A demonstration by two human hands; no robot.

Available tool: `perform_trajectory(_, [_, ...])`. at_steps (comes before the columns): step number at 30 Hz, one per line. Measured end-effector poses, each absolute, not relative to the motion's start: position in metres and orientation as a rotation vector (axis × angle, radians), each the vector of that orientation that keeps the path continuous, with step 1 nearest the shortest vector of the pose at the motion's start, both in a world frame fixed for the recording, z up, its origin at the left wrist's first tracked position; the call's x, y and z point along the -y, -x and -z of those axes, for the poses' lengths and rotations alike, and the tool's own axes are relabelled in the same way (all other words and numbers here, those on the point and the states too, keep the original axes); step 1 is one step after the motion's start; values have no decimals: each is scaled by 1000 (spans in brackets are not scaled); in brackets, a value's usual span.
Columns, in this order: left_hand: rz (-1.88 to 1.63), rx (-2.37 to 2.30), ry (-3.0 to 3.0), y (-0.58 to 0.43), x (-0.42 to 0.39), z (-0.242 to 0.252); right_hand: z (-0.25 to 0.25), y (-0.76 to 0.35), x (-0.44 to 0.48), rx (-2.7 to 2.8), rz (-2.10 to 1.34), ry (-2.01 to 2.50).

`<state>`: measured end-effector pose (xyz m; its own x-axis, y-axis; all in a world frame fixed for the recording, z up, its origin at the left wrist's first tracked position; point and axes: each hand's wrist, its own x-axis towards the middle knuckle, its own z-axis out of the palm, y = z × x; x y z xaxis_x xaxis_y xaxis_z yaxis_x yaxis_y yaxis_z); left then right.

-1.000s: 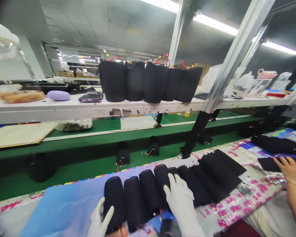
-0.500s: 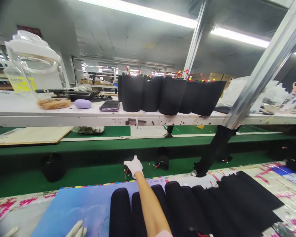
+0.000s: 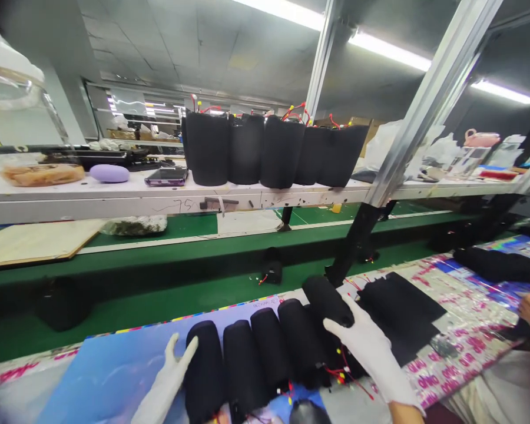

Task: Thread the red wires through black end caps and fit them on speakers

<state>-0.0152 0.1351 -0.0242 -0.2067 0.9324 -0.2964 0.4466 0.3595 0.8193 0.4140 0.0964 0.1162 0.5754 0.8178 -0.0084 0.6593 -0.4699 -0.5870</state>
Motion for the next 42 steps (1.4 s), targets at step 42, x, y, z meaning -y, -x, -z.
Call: perform_trajectory(42, [-1326, -1463, -1534, 41, -108, 69, 22, -100, -117, 1442, -1273, 1042])
